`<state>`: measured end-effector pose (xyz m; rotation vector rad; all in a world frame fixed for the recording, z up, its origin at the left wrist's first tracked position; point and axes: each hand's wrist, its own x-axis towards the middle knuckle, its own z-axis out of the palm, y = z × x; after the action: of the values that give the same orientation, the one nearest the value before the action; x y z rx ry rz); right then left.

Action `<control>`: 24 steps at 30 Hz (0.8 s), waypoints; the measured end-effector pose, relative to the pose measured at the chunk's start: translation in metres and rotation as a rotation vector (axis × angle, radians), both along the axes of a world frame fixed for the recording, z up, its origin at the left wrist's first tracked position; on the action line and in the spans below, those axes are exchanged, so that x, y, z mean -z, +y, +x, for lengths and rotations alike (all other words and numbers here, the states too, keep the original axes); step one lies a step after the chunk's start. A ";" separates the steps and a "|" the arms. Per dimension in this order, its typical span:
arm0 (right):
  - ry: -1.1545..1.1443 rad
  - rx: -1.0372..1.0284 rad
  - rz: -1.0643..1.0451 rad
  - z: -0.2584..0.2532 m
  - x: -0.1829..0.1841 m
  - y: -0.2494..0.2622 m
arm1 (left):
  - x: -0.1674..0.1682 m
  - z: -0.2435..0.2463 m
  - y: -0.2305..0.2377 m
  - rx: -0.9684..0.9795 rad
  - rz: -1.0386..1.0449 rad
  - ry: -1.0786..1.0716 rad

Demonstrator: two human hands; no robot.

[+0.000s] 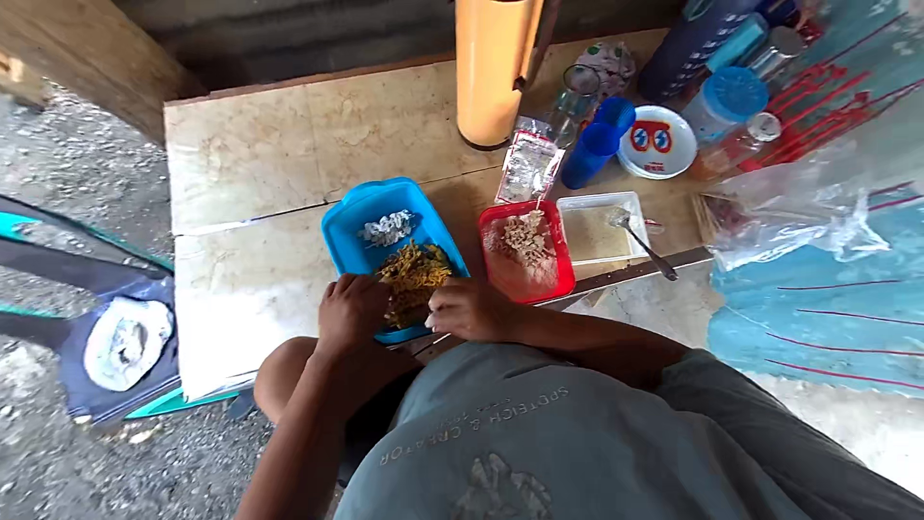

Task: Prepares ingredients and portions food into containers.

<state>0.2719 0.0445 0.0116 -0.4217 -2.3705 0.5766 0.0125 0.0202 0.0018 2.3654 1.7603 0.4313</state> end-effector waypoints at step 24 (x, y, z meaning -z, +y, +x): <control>-0.492 1.158 -0.369 0.215 -0.037 0.056 | -0.011 0.009 -0.011 -0.098 -0.048 -0.046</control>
<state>0.4866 0.1004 0.0485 -2.0807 -1.9255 0.3377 0.0215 0.0092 0.0133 2.2268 1.8502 0.4476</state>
